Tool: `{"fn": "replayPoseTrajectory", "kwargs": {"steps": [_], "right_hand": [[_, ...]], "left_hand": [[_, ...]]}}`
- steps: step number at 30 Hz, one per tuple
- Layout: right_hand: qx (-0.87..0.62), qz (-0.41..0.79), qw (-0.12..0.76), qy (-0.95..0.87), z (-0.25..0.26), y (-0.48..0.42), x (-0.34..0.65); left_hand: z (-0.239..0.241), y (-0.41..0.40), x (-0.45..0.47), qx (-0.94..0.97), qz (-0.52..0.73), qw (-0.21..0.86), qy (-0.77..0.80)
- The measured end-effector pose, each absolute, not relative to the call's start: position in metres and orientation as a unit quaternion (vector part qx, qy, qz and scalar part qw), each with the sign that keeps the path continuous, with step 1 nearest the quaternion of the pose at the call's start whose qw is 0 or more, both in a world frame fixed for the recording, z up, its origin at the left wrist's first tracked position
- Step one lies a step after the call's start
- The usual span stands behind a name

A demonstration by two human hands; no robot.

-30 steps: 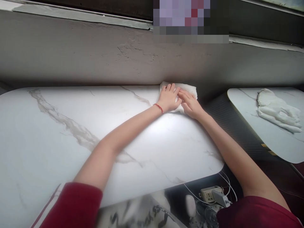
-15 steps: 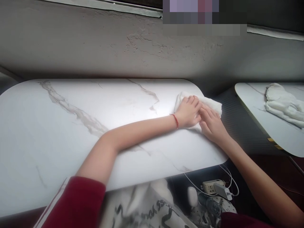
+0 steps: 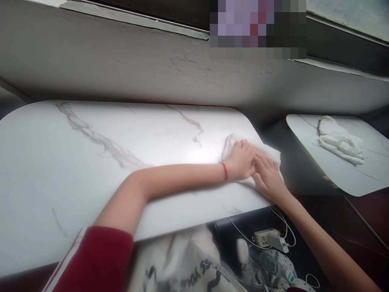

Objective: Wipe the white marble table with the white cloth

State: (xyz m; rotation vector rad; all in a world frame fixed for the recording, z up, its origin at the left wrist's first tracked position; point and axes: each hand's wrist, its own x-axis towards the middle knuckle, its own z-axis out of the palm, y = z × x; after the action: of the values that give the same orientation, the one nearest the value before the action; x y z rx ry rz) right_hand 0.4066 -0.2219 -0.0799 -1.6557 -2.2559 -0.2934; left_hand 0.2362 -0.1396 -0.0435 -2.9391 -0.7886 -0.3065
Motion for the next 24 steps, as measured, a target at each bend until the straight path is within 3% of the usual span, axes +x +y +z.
{"fn": "replayPoseTrajectory", "kwargs": {"steps": [24], "right_hand": [[-0.479, -0.010, 0.198, -0.855, -0.080, 0.004, 0.302]], "left_hand": [[-0.045, 0.003, 0.123, -0.879, -0.146, -0.004, -0.454]]}}
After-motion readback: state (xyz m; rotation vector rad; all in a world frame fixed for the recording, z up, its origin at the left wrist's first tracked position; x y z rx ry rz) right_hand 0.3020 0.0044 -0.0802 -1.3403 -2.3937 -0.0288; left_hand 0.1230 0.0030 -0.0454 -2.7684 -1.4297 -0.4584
